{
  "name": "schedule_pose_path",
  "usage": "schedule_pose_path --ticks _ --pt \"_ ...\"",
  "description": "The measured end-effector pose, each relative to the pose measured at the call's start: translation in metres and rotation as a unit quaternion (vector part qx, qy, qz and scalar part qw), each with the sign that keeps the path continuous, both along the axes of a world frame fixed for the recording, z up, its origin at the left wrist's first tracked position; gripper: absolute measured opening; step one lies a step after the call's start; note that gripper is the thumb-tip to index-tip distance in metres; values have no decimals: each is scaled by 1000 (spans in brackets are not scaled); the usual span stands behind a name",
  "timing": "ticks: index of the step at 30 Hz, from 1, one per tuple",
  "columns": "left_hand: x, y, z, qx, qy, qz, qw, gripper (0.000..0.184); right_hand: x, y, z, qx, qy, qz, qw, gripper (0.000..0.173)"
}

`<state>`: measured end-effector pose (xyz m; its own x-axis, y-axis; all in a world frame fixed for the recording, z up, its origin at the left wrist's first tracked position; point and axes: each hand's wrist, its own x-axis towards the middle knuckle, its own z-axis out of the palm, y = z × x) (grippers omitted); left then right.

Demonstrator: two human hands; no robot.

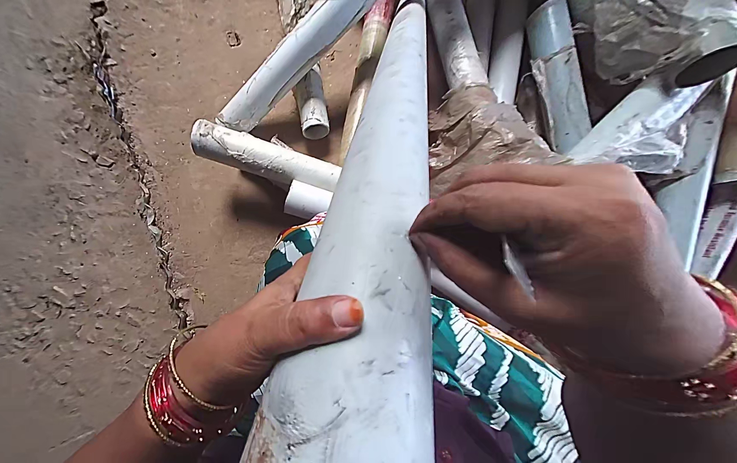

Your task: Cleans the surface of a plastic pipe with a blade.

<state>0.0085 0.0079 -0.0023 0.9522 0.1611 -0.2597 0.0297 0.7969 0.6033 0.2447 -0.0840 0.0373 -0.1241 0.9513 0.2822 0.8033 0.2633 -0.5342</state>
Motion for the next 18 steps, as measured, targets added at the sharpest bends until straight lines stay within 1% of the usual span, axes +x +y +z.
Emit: schedule_pose_path --ticks 2,3,5,7,9,13,15,18 --pt "1 0 0 2 -3 -1 1000 32 -1 1 3 -18 -52 8 998 11" --pt "1 0 0 1 -2 1 1000 32 -1 0 2 -28 -52 13 998 12" --pt "0 0 1 -2 5 4 1000 33 1 -1 -2 -53 -5 18 998 12" --pt "0 0 1 -3 14 6 1000 34 4 -3 -8 -74 71 24 994 12" --pt "1 0 1 -4 12 6 1000 34 5 -6 -13 -83 143 23 986 10" --pt "0 1 3 1 14 5 1000 32 1 -12 -12 -118 235 19 965 8" --pt "1 1 2 -3 9 7 1000 31 -2 -18 -9 -116 247 10 962 7" --pt "0 0 2 -8 11 9 1000 31 -3 -20 -9 -68 231 -66 968 9"
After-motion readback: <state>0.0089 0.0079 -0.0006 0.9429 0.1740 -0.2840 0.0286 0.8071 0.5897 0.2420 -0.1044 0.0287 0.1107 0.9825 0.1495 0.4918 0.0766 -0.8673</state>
